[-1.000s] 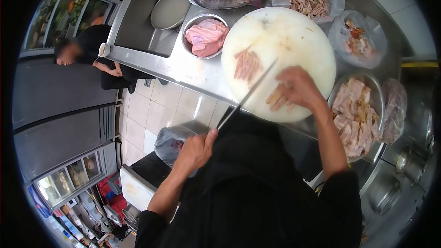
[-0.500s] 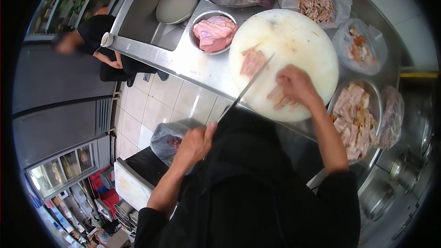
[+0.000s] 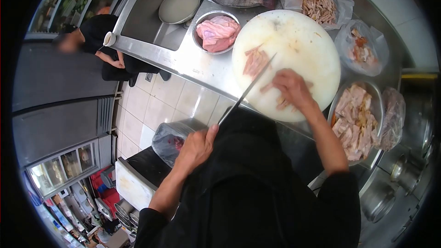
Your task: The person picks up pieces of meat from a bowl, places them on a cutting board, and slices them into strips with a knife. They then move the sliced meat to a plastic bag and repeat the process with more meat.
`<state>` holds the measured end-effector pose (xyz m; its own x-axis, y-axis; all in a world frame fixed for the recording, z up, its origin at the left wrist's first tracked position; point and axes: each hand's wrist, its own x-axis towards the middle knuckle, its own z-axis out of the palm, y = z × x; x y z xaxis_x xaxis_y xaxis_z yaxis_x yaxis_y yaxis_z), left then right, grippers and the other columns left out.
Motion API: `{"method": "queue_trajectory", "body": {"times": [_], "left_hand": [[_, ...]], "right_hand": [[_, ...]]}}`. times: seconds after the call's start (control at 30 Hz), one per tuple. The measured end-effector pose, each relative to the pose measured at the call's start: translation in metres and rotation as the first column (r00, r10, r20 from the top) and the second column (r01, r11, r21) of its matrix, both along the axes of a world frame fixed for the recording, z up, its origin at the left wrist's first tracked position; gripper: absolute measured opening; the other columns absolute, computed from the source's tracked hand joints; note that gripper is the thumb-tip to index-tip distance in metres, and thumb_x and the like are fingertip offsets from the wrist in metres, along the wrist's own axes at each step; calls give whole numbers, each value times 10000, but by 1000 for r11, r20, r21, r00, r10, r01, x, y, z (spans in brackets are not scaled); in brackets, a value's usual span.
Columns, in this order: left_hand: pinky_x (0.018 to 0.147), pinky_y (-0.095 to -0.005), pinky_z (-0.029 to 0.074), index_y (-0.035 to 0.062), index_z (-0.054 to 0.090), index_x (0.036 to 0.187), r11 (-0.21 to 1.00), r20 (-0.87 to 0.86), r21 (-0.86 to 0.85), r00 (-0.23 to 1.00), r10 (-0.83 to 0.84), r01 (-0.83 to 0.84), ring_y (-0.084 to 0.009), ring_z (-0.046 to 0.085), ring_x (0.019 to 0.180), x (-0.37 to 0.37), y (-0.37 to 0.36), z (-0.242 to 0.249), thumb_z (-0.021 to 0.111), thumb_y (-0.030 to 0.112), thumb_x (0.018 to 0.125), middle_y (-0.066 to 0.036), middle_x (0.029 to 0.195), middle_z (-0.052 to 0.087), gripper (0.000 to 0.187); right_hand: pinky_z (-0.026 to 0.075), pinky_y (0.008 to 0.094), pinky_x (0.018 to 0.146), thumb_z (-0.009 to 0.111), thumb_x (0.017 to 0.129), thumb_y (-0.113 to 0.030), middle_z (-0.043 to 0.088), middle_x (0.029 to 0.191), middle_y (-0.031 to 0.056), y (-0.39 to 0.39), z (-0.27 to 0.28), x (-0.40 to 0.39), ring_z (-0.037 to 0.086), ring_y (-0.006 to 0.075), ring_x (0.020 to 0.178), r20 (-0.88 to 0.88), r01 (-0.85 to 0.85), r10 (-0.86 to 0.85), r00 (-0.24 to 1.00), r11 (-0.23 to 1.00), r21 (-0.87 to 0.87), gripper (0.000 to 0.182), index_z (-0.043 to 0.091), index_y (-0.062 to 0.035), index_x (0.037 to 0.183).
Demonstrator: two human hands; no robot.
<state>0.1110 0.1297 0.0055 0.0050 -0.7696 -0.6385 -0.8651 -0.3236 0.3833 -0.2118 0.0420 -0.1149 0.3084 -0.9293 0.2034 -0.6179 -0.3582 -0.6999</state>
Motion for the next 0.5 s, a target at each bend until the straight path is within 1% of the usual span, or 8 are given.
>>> {"method": "queue_trajectory", "body": {"times": [0.1,0.2,0.3,0.4,0.5], "left_hand": [[850,-589,475,-88,687,841,1000,6,4,1000,-4,4,-571,608,937,-3,-1,4,437,509,1076,-384,862,634,688],[854,-587,480,-86,692,852,999,16,-2,999,-43,43,-567,617,928,-1,1,4,441,502,1077,-383,871,642,678],[859,-586,484,-84,698,856,998,15,-8,998,-60,61,-560,628,919,-3,3,11,439,494,1078,-383,870,646,671],[850,-585,490,-80,699,856,996,65,45,995,-78,75,-556,635,914,-6,7,20,443,484,1078,-379,860,648,658],[829,-588,498,-75,699,862,994,60,15,992,-111,110,-551,646,894,0,15,17,446,477,1078,-373,846,653,645]], "right_hand": [[550,398,802,708,794,29,682,1001,148,-1,-5,15,671,341,943,66,80,-71,995,987,-140,155,747,-19,936],[551,400,825,712,810,13,692,1016,158,7,4,21,672,337,979,44,167,-161,986,967,-192,153,756,-21,953],[566,405,824,722,812,19,714,983,136,18,2,28,677,322,968,84,240,-229,970,958,-158,133,769,-23,930],[570,399,838,725,818,17,726,1010,139,21,-13,31,683,319,1000,112,261,-244,963,950,-171,128,768,-17,934],[573,395,839,724,816,21,731,1021,135,23,-15,32,686,313,1007,113,281,-266,958,947,-158,125,767,-9,930]]}}
